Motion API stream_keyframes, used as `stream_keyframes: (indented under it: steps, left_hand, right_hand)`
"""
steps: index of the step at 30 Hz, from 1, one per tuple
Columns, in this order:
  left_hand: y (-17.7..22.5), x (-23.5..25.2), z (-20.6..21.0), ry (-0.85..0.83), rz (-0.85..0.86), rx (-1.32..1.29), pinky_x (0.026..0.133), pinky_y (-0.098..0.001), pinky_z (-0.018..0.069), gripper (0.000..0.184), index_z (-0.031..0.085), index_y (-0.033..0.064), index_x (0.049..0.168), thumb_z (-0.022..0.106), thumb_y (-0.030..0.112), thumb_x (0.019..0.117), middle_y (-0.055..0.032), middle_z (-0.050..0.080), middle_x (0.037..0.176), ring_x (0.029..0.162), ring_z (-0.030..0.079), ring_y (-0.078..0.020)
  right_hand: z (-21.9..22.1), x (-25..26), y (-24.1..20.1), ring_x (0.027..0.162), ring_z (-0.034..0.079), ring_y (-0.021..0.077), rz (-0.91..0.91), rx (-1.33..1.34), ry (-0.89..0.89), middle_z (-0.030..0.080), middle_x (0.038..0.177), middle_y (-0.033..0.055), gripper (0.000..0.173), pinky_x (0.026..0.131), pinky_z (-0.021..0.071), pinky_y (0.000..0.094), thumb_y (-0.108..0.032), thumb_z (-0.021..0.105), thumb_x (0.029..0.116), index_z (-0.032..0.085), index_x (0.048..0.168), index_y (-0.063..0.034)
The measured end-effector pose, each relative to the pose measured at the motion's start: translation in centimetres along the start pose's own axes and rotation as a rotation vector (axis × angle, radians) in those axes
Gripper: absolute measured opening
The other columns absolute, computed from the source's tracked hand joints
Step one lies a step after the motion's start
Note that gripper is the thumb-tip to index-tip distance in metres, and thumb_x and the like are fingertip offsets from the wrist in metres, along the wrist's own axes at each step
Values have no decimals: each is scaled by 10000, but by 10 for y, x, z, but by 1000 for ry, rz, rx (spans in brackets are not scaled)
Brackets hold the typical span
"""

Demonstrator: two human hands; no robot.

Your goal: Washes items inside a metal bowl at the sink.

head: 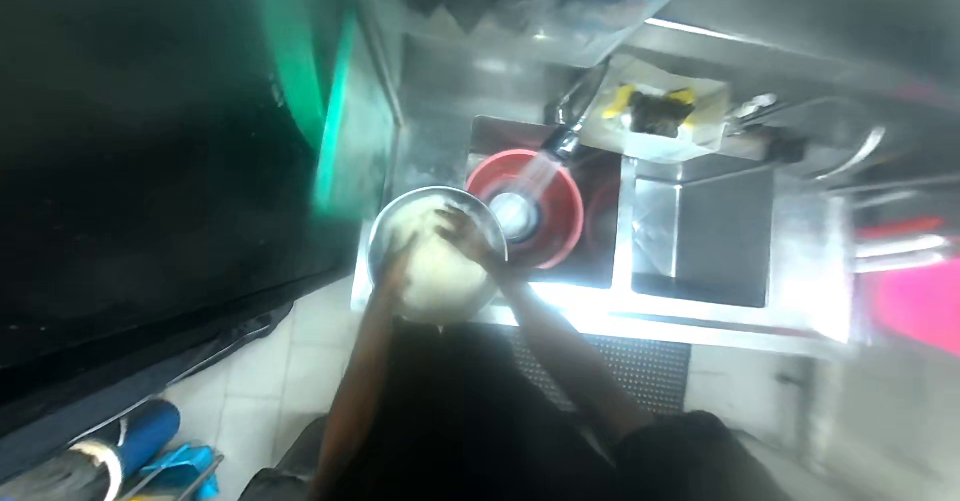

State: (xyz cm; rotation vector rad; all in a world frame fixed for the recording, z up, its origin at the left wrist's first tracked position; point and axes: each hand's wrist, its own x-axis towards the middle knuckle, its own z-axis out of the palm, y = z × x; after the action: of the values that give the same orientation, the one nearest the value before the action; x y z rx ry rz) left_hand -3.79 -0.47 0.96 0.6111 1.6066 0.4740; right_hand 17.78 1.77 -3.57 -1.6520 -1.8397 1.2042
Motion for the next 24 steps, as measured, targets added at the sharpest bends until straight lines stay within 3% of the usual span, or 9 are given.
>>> stream_keyframes:
  steps: [2,5,8,13,15,17,20,21,24]
  left_hand:
    - [-5,7,13,-68,-23,-204,1081,-553,458,704,415,266,1556,603,598,964,-74,482,1548,1397,477,-270]
    - [5,3,32,-21,-23,-311,1054,-463,489,527,528,98,1440,635,385,1012,-124,581,1421,1285,558,-241]
    - [-1,2,41,65,-34,-284,976,-459,510,423,474,3,1437,509,232,1083,-221,569,1352,1167,576,-281]
    - [8,-19,45,162,124,72,1045,-501,460,439,518,-72,1382,396,255,1116,-297,569,1335,1232,560,-365]
    - [14,-28,37,140,192,351,1044,-520,463,437,584,-90,1308,402,256,1112,-304,627,1241,1188,602,-393]
    - [22,-42,26,66,192,575,1016,-544,476,443,633,-60,1262,404,286,1108,-278,666,1179,1140,635,-393]
    - [16,-49,6,-32,105,690,1102,-545,427,489,567,-30,1377,389,332,1101,-267,600,1354,1292,568,-377]
    - [7,-44,1,-36,73,621,1137,-547,398,530,501,-27,1450,410,355,1093,-269,534,1443,1358,514,-377]
    - [-23,-21,-3,-16,-21,130,1095,-546,452,699,385,105,1563,590,478,1009,-189,467,1537,1392,481,-324]
  right_hand:
    - [16,-9,-10,1357,533,220,244,420,-16,495,1554,-14,487,1089,469,521,-504,508,1048,496,1507,-340]
    - [28,-6,-17,1266,590,259,480,683,1,565,1475,55,599,1013,507,527,-566,621,968,488,1505,-334]
    - [33,-10,-38,1227,585,290,682,812,218,577,1407,165,493,1005,503,501,-370,585,1040,504,1464,-131]
    - [17,-15,-65,1027,610,357,702,401,206,613,1182,281,357,896,509,494,-210,458,1094,567,1283,74]
    - [-6,-16,-74,1210,604,432,527,108,-63,604,1312,308,367,1040,476,557,-166,450,1093,577,1327,87]
    - [-28,-18,-77,1200,607,441,302,-69,-301,621,1289,294,326,1033,467,586,-151,513,1069,620,1285,68]
    - [-42,-33,-58,1243,586,361,45,-166,-259,655,1304,169,385,1058,457,570,-354,689,966,708,1253,-99]
    - [-53,-46,-70,1303,550,362,64,-162,-224,620,1368,181,444,1098,435,548,-367,685,970,673,1313,-85]
    - [-108,-72,-198,1456,432,251,700,84,-291,489,1541,159,431,1208,323,396,-117,500,1075,482,1488,4]
